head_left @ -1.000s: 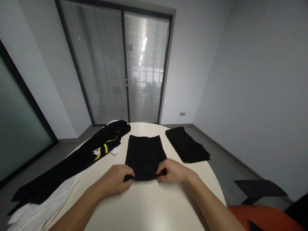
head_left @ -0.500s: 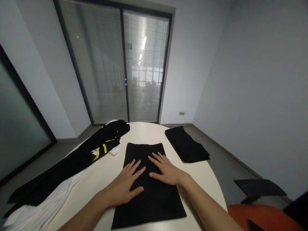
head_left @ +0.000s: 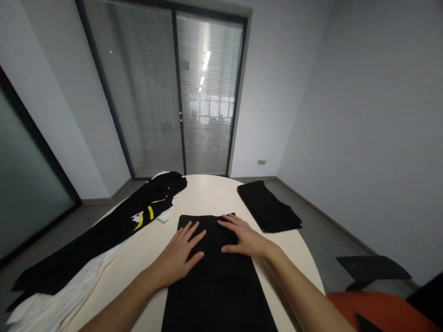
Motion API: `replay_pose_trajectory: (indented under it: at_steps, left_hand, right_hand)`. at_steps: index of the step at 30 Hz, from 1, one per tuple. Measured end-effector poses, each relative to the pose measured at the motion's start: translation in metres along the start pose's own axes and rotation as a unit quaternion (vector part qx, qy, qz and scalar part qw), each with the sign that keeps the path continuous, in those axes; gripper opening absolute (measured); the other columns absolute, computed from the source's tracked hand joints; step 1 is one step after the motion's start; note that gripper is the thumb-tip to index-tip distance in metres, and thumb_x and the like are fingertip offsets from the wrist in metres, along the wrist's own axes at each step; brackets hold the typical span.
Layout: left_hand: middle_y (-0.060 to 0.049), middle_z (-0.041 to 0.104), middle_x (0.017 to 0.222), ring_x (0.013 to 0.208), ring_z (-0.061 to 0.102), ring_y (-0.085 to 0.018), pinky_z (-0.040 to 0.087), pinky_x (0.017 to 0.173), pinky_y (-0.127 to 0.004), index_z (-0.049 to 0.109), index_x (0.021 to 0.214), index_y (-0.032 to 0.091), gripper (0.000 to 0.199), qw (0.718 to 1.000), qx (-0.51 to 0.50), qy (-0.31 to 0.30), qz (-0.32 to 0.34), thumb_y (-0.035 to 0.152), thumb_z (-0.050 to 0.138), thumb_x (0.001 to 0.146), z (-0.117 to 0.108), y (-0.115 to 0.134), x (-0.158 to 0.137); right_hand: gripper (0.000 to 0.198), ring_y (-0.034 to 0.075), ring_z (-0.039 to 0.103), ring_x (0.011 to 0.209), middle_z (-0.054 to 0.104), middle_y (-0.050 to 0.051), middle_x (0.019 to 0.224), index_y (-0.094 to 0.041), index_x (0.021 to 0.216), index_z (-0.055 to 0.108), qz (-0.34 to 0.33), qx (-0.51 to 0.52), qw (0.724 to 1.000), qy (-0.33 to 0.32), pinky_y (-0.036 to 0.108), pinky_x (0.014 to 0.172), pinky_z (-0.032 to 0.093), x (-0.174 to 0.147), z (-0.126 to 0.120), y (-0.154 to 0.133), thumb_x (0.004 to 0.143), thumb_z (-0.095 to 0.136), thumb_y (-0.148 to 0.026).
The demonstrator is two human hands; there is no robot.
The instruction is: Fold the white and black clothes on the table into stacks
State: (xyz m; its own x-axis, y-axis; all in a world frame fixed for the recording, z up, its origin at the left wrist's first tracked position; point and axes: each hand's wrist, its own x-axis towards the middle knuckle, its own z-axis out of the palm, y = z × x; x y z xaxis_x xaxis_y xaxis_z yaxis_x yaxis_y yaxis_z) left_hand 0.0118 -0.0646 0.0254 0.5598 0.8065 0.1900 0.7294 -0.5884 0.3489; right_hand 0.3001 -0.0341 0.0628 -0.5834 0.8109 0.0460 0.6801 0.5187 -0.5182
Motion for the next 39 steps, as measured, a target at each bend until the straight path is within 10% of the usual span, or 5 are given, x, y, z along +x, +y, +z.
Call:
replay_pose_trajectory:
  at_steps: [12, 27, 33, 39]
  left_hand:
    - [-0.01, 0.032, 0.16, 0.148, 0.025, -0.037, 0.023, 0.117, -0.058, 0.05, 0.145, 0.03, 0.055, 0.986, 0.032, 0.063, -0.148, 0.054, 0.043, 0.096, 0.012, -0.043, 0.014]
    - [-0.011, 0.07, 0.106, 0.101, 0.066, -0.024, 0.049, 0.098, -0.042, 0.055, 0.134, 0.012, 0.053, 0.939, -0.19, 0.22, -0.181, 0.027, 0.05, 0.083, 0.012, -0.064, 0.027]
    - [-0.006, 0.071, 0.104, 0.106, 0.064, -0.023, 0.046, 0.103, -0.04, 0.072, 0.101, 0.02, 0.038, 0.952, -0.175, 0.213, -0.136, 0.016, 0.046, 0.074, 0.001, -0.05, 0.021]
    - [-0.005, 0.074, 0.098, 0.086, 0.069, -0.023, 0.053, 0.081, -0.034, 0.07, 0.098, 0.022, 0.028, 0.942, -0.209, 0.178, -0.192, 0.026, 0.05, 0.079, -0.011, -0.04, 0.015]
  right_hand:
    - [0.078, 0.032, 0.004, 0.152, 0.01, 0.008, 0.166, -0.03, 0.156, 0.029, 0.15, -0.034, 0.988, 0.012, 0.056, 0.121, 0.005, 0.01, 0.024, 0.03, 0.091, 0.041, -0.072]
    - [0.042, 0.021, 0.064, 0.106, 0.067, 0.01, 0.119, -0.017, 0.127, 0.061, 0.141, 0.092, 0.962, 0.215, 0.036, 0.098, 0.047, 0.034, 0.027, 0.057, 0.086, 0.061, -0.028]
    - [0.029, 0.018, 0.063, 0.074, 0.068, 0.003, 0.081, -0.015, 0.103, 0.07, 0.178, 0.114, 0.962, 0.173, 0.029, 0.071, 0.047, 0.033, 0.025, 0.059, 0.081, 0.065, -0.033]
    - [0.02, 0.018, 0.063, 0.076, 0.068, 0.004, 0.085, -0.018, 0.092, 0.067, 0.197, 0.053, 0.961, 0.186, 0.028, 0.069, 0.046, 0.027, 0.018, 0.05, 0.078, 0.068, -0.033]
